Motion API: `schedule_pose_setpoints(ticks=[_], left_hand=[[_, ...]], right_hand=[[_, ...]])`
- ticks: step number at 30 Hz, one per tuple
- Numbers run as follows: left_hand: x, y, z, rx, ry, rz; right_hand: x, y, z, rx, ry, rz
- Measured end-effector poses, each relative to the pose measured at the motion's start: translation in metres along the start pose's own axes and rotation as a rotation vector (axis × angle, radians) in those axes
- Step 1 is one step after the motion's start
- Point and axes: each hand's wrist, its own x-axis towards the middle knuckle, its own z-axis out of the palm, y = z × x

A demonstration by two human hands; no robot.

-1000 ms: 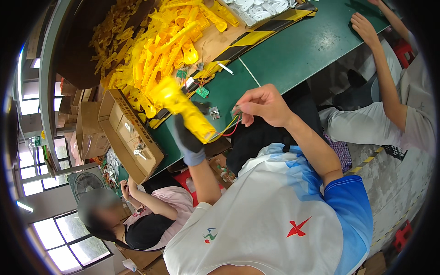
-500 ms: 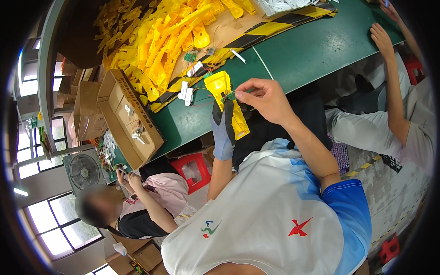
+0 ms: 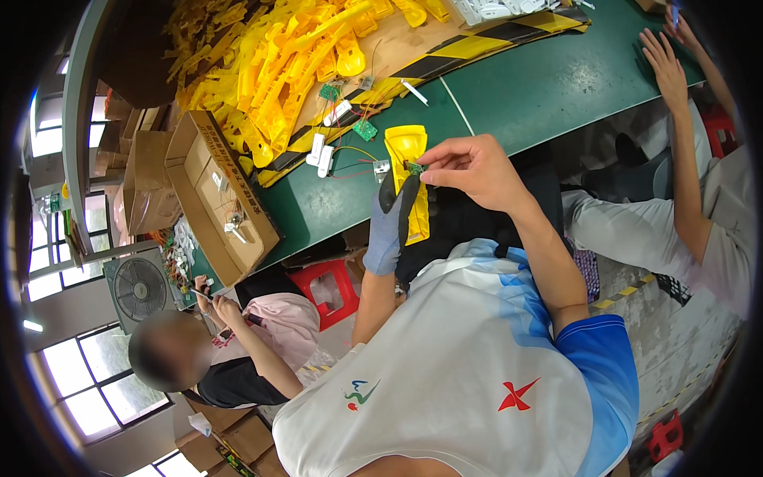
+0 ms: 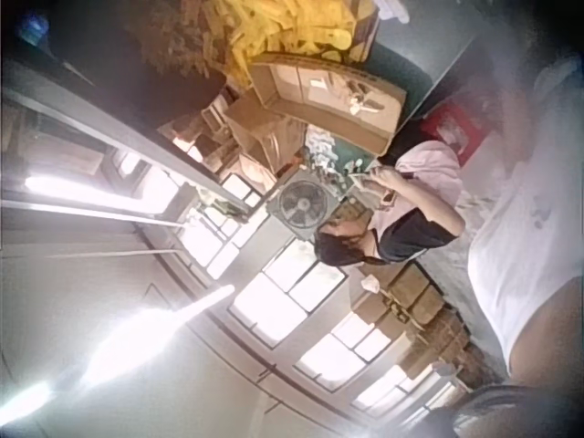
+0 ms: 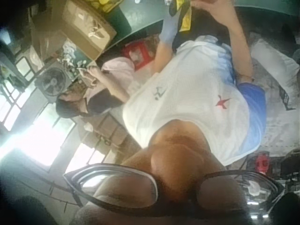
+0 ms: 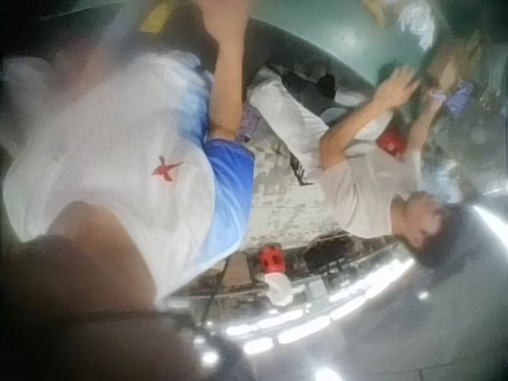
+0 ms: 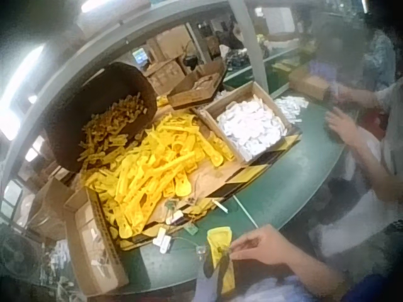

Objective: The recorder is assembling electronic components into yellow plastic housings at an assembly line.

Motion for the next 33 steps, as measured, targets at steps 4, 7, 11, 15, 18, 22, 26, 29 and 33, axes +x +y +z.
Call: schedule_pose_setpoints(ticks=[4,7,11,15,18,22,26,29,33], left_hand=[[-0.001,-0.002,0.002,-0.032,-0.004,0.000],[-0.002,-0.002,0.003,-0.066,0.019,0.011],[0.000,-0.011,-0.005,-0.193,0.010,-0.039],[0.002,-0.009,-0.004,-0.189,0.029,-0.037],[0.001,-0.010,-0.005,-0.154,0.009,-0.046],[0.003,-0.010,-0.003,-0.151,0.046,-0.073],[0.004,-0.008,-0.002,-0.131,0.052,-0.078],[0.005,-0.010,-0.001,-0.123,0.055,-0.059],[0.005,-0.008,0.000,-0.098,0.063,-0.078]], right_hand=[[0.001,0.004,0.000,0.060,0.022,0.084],[0.002,0.009,-0.003,0.046,0.041,0.102],[-0.001,0.012,0.000,0.078,0.029,0.066],[0.000,0.014,-0.002,0.117,0.057,0.038],[0.002,0.013,-0.003,0.070,0.030,0.067],[0.003,0.019,-0.004,0.117,0.022,0.058],[0.004,0.023,-0.006,0.204,0.024,0.038],[0.004,0.019,-0.005,0.193,0.011,0.033],[0.007,0.024,-0.002,0.135,0.066,0.035]])
